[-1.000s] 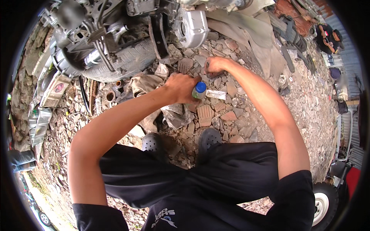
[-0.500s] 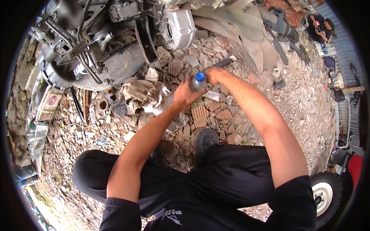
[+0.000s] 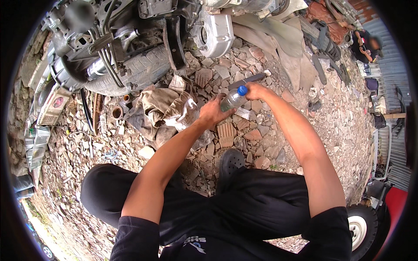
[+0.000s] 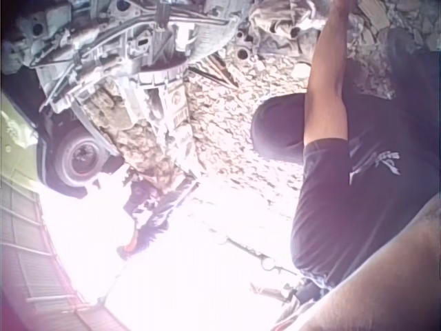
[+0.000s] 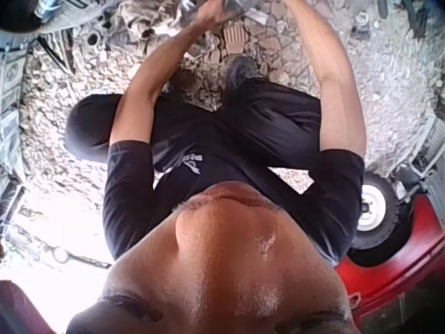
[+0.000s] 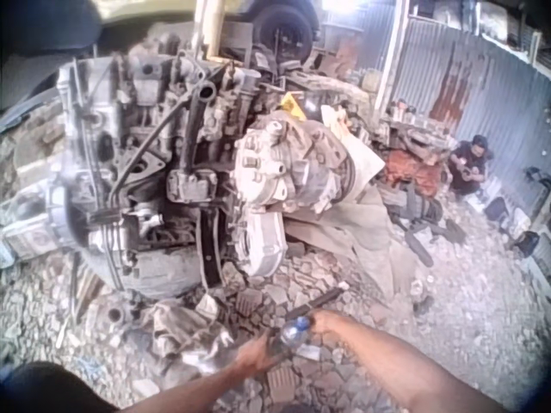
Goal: The person wipes engine components with a cloth, applies liquid from a plastic bottle, and manipulates mechanical parts by hand while sitting on the ground.
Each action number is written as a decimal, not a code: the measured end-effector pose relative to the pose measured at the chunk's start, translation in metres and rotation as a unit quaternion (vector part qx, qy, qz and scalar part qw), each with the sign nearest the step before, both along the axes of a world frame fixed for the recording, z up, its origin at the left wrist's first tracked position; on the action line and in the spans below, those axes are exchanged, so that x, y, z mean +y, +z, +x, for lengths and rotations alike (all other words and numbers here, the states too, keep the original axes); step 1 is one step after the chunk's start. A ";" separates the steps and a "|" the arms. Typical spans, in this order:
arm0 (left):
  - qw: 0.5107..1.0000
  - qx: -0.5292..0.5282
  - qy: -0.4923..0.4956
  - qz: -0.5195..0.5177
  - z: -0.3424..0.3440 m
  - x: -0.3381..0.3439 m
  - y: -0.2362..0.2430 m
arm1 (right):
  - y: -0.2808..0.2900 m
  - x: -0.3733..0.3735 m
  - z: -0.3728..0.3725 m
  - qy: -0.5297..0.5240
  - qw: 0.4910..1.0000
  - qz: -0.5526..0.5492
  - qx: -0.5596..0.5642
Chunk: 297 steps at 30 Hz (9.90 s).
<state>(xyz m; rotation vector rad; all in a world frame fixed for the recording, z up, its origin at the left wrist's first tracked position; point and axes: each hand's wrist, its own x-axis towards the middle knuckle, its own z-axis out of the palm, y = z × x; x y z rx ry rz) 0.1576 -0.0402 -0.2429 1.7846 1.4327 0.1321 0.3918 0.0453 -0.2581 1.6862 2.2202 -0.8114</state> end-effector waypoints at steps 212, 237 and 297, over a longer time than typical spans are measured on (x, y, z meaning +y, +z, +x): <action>0.829 -0.225 0.442 0.259 -0.068 0.172 0.106 | 0.127 0.041 -0.132 0.162 0.835 0.524 0.039; 0.365 -0.870 0.317 -0.102 -0.072 0.265 0.116 | 0.116 0.046 -0.132 0.174 0.831 0.527 0.028; 0.966 0.127 0.110 0.197 -0.075 0.218 0.152 | 0.121 0.039 -0.143 0.146 0.840 0.523 0.009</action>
